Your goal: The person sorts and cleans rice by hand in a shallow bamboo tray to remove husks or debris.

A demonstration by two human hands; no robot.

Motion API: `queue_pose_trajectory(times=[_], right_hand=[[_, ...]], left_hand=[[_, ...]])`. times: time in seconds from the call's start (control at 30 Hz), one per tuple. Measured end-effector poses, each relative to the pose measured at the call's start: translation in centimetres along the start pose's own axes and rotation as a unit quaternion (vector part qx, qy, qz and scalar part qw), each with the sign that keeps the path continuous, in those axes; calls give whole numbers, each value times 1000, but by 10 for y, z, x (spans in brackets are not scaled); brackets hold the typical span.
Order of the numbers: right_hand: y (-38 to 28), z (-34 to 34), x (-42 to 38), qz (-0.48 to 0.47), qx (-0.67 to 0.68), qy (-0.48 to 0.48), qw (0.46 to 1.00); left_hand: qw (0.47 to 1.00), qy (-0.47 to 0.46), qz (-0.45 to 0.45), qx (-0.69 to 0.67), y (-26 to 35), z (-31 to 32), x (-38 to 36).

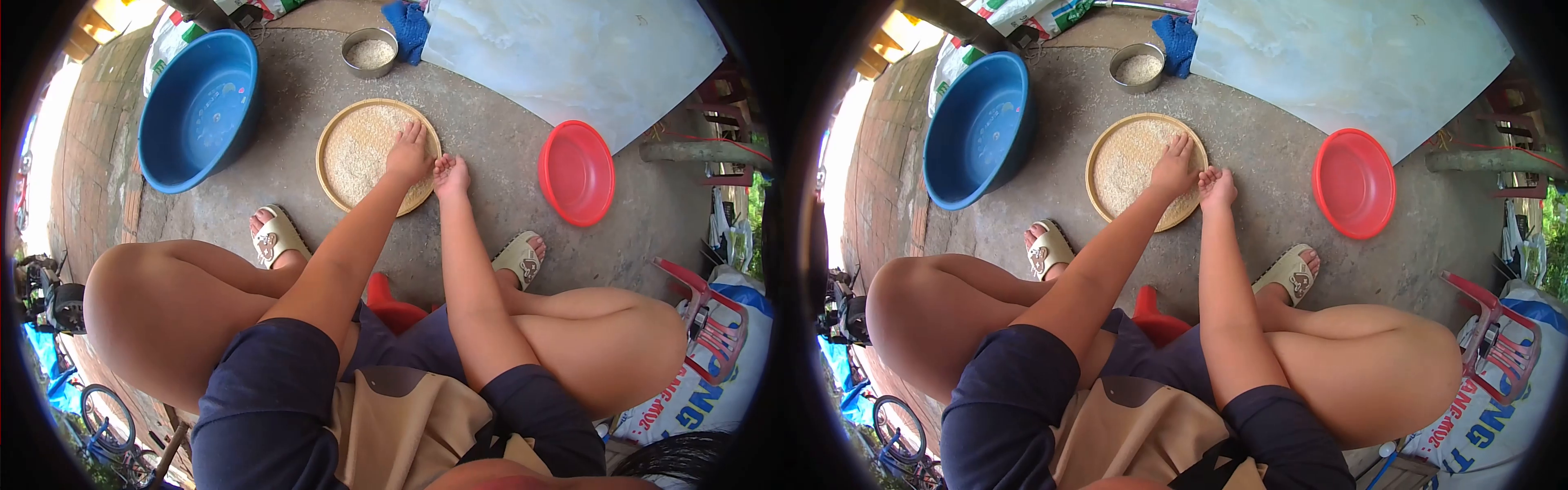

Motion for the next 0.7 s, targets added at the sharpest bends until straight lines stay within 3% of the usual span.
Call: queue_pose_trajectory(times=[0.07,0.13,0.23,0.37,0.47,0.53,0.57,0.63,0.67,0.7], right_hand=[[-1,-1,-3,-9,-1,9,1000],[-1,-1,-3,-10,4,2,1000],[-1,-1,-1,-27,-15,-11,999],[0,2,-7,-21,10,-9,1000],[-2,5,-15,-31,3,-16,999],[-5,7,-20,-47,-15,-10,999],[-6,9,-22,-46,-14,-11,999],[-6,12,-24,-35,-3,-10,999],[-6,15,-24,-34,0,-10,999],[-6,19,-21,-34,-3,-8,999]], left_hand=[[998,31,36,39,8,4,-15],[993,57,60,-82,18,-5,-32],[989,22,138,-45,27,-9,-55],[988,22,143,-60,18,-12,-56],[990,57,88,-92,1,-16,-38],[982,151,-9,-114,-17,-34,-20],[982,152,-8,-113,-19,-38,-11],[965,145,-131,-178,-31,-45,7],[965,143,-128,-177,-27,-48,16],[947,82,-169,-261,-22,-44,24]])
Point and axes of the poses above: each hand's wrist, its own x-axis towards the middle knuckle, its own z-axis out of the palm, y = z × x, the point moved 6 cm from there along x, towards the middle knuckle, and after that the axes turned 12 degrees about y, right-handed, at the moved point
